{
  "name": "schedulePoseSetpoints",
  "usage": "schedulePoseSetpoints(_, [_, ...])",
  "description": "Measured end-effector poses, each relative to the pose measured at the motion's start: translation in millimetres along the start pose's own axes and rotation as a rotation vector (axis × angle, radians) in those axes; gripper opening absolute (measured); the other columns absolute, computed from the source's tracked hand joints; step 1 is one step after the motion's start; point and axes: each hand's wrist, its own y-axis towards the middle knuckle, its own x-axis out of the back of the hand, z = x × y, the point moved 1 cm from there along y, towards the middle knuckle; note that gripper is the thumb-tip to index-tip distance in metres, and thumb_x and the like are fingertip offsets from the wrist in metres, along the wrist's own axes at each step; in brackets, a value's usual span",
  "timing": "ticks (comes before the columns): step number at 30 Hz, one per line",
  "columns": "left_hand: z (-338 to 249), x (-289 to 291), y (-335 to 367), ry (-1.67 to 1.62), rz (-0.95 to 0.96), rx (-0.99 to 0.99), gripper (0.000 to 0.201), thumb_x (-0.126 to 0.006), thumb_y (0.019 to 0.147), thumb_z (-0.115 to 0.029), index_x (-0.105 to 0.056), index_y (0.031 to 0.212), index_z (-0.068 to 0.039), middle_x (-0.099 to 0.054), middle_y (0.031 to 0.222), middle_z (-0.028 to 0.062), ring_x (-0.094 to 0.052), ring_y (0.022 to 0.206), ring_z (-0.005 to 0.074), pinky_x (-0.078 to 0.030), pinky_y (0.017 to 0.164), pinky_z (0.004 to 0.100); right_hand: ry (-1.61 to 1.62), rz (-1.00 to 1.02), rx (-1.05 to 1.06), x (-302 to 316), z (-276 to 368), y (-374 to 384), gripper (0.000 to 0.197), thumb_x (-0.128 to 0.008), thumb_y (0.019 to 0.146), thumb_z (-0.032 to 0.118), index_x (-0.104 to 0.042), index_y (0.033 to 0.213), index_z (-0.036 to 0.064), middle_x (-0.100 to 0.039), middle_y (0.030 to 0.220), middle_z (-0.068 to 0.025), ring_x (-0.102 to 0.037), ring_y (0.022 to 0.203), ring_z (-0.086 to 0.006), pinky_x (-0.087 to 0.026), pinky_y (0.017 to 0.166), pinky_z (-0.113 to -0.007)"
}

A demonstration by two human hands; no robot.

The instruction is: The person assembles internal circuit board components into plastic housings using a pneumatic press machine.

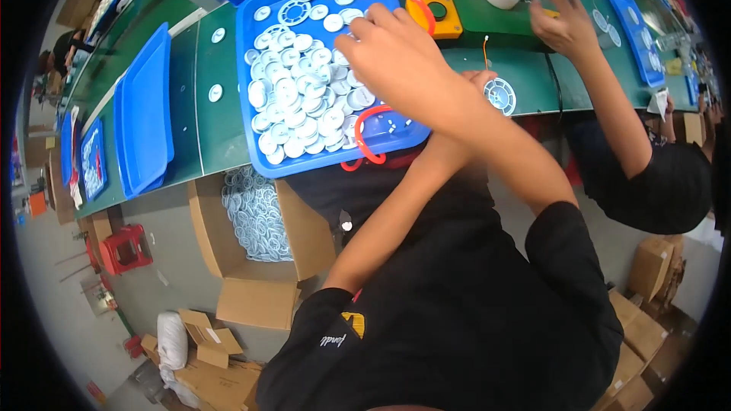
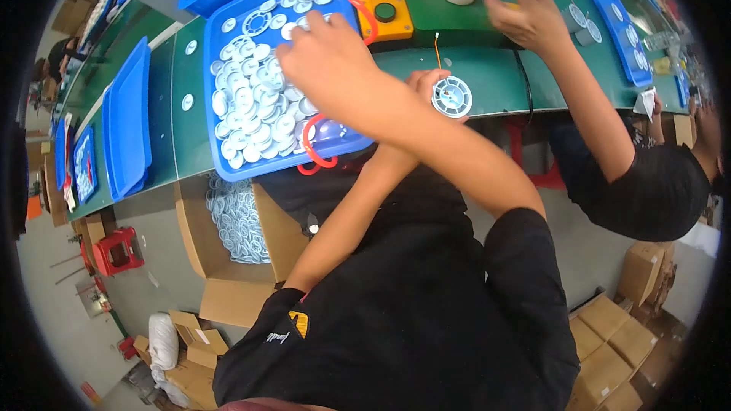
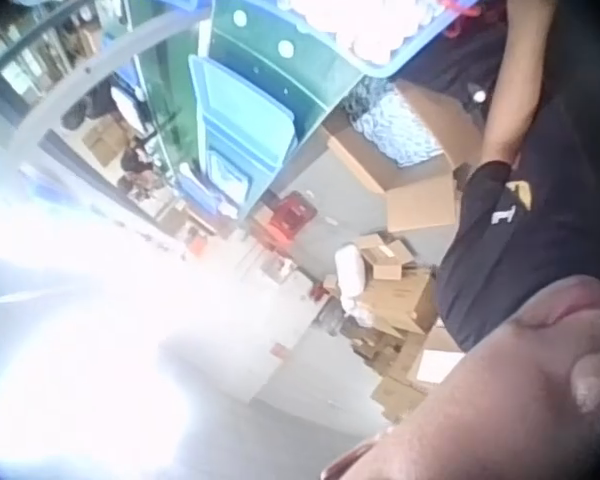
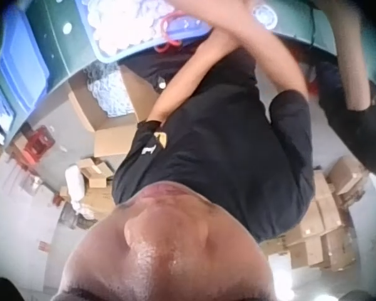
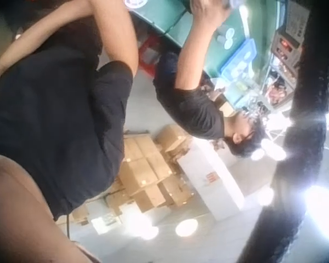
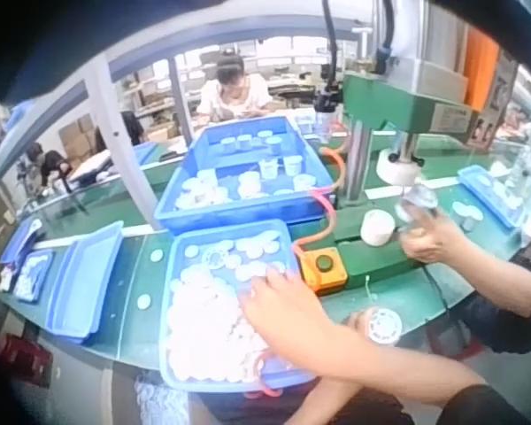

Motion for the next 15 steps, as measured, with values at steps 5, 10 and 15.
schedulePoseSetpoints(5, [9,-1,-5,0.012,-0.035,0.002,0.074,-0.086,0.081,-0.023,-0.044,0.137,0.001,-0.056,0.130,0.0230,-0.056,0.117,0.0405,-0.045,0.101,0.0466,-0.092,0.448,-0.043,-27,1,23,0.019,-0.069,0.082,0.003,-0.073,0.101,0.0037,-0.073,0.093,-0.0179,-0.069,0.104,-0.0308,-0.053,0.083,-0.046])
schedulePoseSetpoints(10, [2,-4,-9,0.048,-0.054,0.013,0.077,-0.088,0.081,-0.028,-0.045,0.137,0.002,-0.055,0.130,0.0219,-0.056,0.118,0.0400,-0.045,0.102,0.0468,-0.063,0.122,0.018,-11,1,10,0.023,-0.075,0.086,0.014,-0.072,0.105,0.0035,-0.073,0.101,-0.0153,-0.071,0.094,-0.0321,-0.055,0.080,-0.046])
schedulePoseSetpoints(15, [-9,-7,2,-0.089,-0.135,0.075,0.069,-0.086,0.081,-0.019,-0.051,0.138,0.000,-0.057,0.129,0.0231,-0.056,0.121,0.0417,-0.046,0.101,0.0495,0.388,-0.294,-0.158,54,-22,-41,0.033,-0.078,0.088,0.020,-0.065,0.112,0.0015,-0.068,0.101,-0.0160,-0.068,0.096,-0.0362,-0.057,0.085,-0.044])
